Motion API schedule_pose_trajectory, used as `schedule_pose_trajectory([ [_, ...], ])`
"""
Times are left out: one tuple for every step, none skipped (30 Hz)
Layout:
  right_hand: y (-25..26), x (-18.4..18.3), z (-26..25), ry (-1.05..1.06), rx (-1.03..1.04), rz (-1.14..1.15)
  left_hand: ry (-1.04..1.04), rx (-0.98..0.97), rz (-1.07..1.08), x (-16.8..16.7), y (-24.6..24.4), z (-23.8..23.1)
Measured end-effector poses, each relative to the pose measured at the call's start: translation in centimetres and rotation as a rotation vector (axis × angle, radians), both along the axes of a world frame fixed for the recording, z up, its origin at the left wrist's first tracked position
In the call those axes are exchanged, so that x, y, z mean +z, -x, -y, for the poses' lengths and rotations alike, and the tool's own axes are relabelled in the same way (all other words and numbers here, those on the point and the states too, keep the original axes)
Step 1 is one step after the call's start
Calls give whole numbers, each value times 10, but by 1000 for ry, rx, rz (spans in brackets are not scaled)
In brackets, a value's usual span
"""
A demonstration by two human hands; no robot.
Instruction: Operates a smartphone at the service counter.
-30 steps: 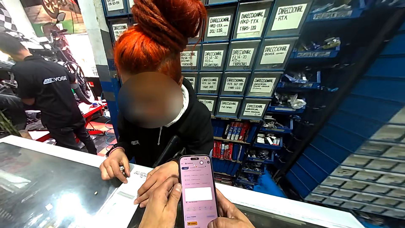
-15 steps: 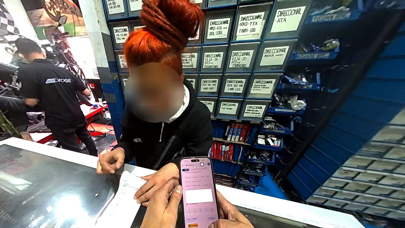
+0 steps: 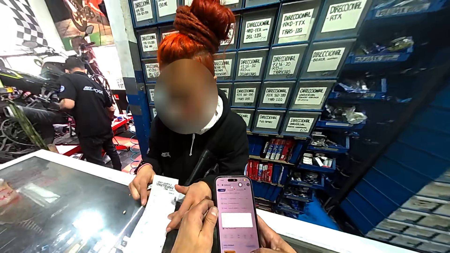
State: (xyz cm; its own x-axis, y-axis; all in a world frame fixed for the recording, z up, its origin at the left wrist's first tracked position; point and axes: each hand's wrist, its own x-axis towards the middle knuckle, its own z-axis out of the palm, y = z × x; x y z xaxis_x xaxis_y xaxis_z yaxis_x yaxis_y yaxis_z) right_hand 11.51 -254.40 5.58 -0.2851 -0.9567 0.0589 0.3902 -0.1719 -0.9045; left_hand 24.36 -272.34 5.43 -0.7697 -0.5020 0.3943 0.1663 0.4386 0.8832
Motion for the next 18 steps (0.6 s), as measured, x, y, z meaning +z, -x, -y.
schedule_pose_trajectory([
  [0,0,0,0,0,0,1,0,3,0,0,0],
  [0,0,-1,-2,3,2,1,-2,6,0,0,0],
  [0,0,-1,-2,7,4,5,-2,5,0,0,0],
  [1,0,0,2,10,7,10,-2,2,0,0,1],
  [1,-1,0,6,12,9,12,-2,-5,0,0,1],
  [1,-1,0,7,12,4,10,-2,-8,0,1,1],
  [1,-1,0,9,11,1,7,-4,-7,0,1,1],
  [1,-1,0,8,9,-1,3,-3,-2,0,0,0],
  [1,-1,0,6,7,0,1,0,-3,0,0,0],
  [1,-1,-1,6,7,2,1,2,-5,-1,0,0],
  [1,-1,-1,5,6,4,-4,0,-3,-1,0,0],
  [1,0,0,3,7,4,-8,0,-2,0,0,0],
  [0,0,0,0,8,5,-14,1,-1,0,0,0],
  [0,0,-1,-3,8,5,-21,0,-2,0,0,-1],
  [0,0,0,-4,8,1,-24,0,-5,0,0,-1],
  [1,0,0,-5,8,1,-24,2,-6,0,0,-1],
  [1,0,0,-4,9,4,-21,4,-6,0,0,-1],
  [1,0,0,-3,8,8,-16,7,-5,0,0,-1],
])
